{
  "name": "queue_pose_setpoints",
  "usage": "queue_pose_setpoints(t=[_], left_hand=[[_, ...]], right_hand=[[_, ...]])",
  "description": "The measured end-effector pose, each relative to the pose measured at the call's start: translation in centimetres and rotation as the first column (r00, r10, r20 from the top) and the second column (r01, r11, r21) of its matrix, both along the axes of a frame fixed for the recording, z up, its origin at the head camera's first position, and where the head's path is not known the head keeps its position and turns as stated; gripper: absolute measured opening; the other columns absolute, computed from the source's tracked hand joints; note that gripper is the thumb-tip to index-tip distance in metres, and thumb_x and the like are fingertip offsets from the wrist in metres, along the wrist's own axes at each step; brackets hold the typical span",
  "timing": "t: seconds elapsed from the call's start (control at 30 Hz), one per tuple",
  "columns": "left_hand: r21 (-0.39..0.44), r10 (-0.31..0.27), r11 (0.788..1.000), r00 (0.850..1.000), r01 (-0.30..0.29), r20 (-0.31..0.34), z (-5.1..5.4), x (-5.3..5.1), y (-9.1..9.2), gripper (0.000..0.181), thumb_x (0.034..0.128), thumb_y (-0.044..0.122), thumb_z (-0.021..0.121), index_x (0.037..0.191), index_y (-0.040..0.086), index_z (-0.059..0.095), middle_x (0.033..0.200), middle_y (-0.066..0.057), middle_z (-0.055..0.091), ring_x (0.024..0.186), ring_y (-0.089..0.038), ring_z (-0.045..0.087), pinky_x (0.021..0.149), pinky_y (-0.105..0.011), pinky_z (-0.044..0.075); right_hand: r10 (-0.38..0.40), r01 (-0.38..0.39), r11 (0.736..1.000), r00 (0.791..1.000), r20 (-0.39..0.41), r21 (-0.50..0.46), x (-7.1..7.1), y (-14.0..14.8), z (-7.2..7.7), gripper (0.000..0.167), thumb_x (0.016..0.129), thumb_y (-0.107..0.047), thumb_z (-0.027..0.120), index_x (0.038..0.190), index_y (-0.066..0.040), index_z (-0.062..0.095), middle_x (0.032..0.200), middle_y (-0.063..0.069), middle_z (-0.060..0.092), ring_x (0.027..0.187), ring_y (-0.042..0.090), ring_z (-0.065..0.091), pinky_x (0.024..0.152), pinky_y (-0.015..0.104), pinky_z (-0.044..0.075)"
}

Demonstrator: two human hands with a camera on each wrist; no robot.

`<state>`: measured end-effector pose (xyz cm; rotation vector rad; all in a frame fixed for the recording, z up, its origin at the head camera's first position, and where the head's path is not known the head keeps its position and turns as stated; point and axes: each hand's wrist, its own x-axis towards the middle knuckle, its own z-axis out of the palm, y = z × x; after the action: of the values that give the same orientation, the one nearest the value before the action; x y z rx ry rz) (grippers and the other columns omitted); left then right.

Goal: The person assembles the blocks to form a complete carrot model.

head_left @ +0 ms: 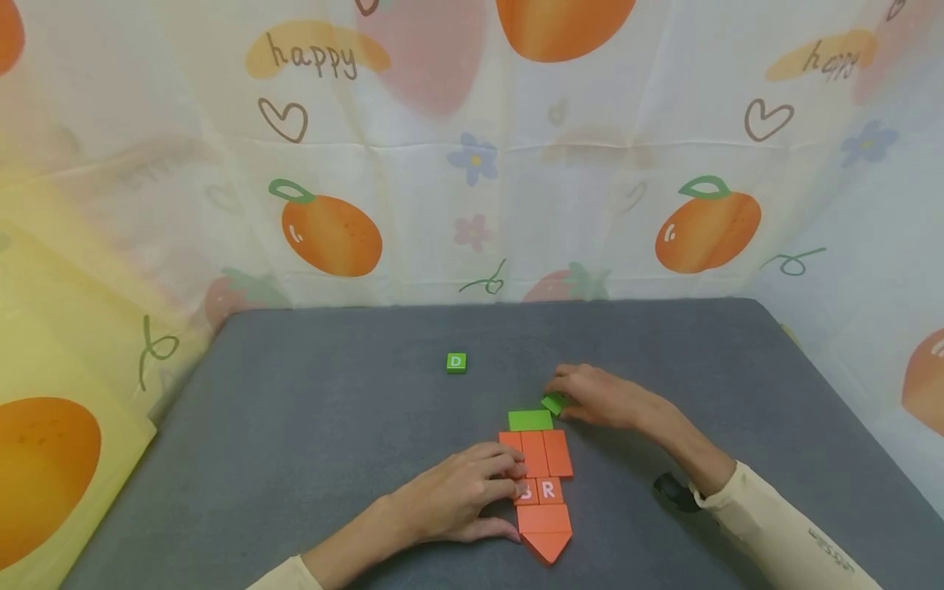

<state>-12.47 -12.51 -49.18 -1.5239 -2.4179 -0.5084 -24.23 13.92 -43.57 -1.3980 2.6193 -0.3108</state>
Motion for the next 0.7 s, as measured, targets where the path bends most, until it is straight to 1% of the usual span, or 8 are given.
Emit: queue_pose_setpoints(t=[0.13, 0.33, 0.43, 0.53, 0.6, 0.7], left_hand=[[-0.001, -0.001, 1.000, 1.000, 0.001, -0.016, 0.00, -0.04, -0.01, 0.039, 0.0955, 0.055, 0.070, 0.107, 0.018, 0.075, 0.123, 0.002, 0.069, 0.126, -0.014, 0.062, 0.110, -0.029, 0.054], [0.011, 0.006, 1.000, 0.999, -0.006, 0.031, 0.20, 0.09, -0.03, 0.038, 0.0929, 0.053, 0.075, 0.107, 0.018, 0.075, 0.124, 0.001, 0.070, 0.127, -0.015, 0.062, 0.110, -0.029, 0.053], [0.013, 0.009, 1.000, 0.999, -0.010, 0.038, 0.21, 0.11, -0.02, 0.038, 0.0924, 0.053, 0.075, 0.108, 0.018, 0.075, 0.124, 0.001, 0.070, 0.127, -0.015, 0.062, 0.110, -0.029, 0.053], [0.012, 0.009, 1.000, 0.999, -0.009, 0.033, 0.15, 0.10, 0.02, 0.039, 0.0927, 0.053, 0.075, 0.108, 0.017, 0.075, 0.124, 0.001, 0.070, 0.127, -0.015, 0.062, 0.110, -0.029, 0.053], [0.013, 0.007, 1.000, 1.000, -0.007, 0.019, 0.11, 0.08, 0.05, 0.039, 0.0931, 0.053, 0.074, 0.107, 0.017, 0.075, 0.123, 0.001, 0.070, 0.127, -0.015, 0.062, 0.110, -0.029, 0.054], [0.018, 0.000, 1.000, 1.000, 0.000, -0.008, 0.06, 0.06, 0.17, 0.039, 0.0931, 0.054, 0.074, 0.106, 0.017, 0.076, 0.122, 0.001, 0.070, 0.126, -0.015, 0.063, 0.109, -0.029, 0.054]], right_hand=[[-0.012, 0.012, 1.000, 1.000, 0.011, 0.010, 0.01, 0.01, 0.04, 0.033, 0.089, -0.007, 0.081, 0.120, -0.001, 0.073, 0.107, 0.009, 0.069, 0.090, 0.016, 0.063, 0.074, 0.031, 0.055], [-0.013, 0.013, 1.000, 1.000, 0.019, 0.009, 0.15, 0.01, 0.23, 0.034, 0.090, -0.007, 0.081, 0.122, -0.001, 0.072, 0.108, 0.009, 0.069, 0.091, 0.016, 0.064, 0.076, 0.033, 0.056], [-0.018, 0.017, 1.000, 1.000, 0.025, 0.010, 0.11, 0.01, 0.23, 0.033, 0.090, -0.007, 0.081, 0.121, -0.001, 0.072, 0.107, 0.009, 0.069, 0.090, 0.015, 0.063, 0.076, 0.033, 0.055], [-0.020, 0.020, 1.000, 0.999, 0.029, 0.013, 0.08, 0.04, 0.24, 0.034, 0.089, -0.007, 0.081, 0.122, -0.001, 0.072, 0.107, 0.008, 0.068, 0.088, 0.014, 0.061, 0.074, 0.032, 0.054], [-0.024, 0.024, 1.000, 0.999, 0.027, 0.014, 0.15, 0.12, 0.20, 0.036, 0.089, -0.008, 0.081, 0.123, -0.001, 0.071, 0.108, 0.009, 0.068, 0.090, 0.016, 0.062, 0.076, 0.033, 0.055], [-0.003, 0.003, 1.000, 1.000, -0.024, 0.004, 0.52, 0.61, 0.37, 0.038, 0.089, -0.008, 0.082, 0.125, -0.002, 0.070, 0.116, 0.010, 0.069, 0.099, 0.022, 0.067, 0.083, 0.038, 0.060]])
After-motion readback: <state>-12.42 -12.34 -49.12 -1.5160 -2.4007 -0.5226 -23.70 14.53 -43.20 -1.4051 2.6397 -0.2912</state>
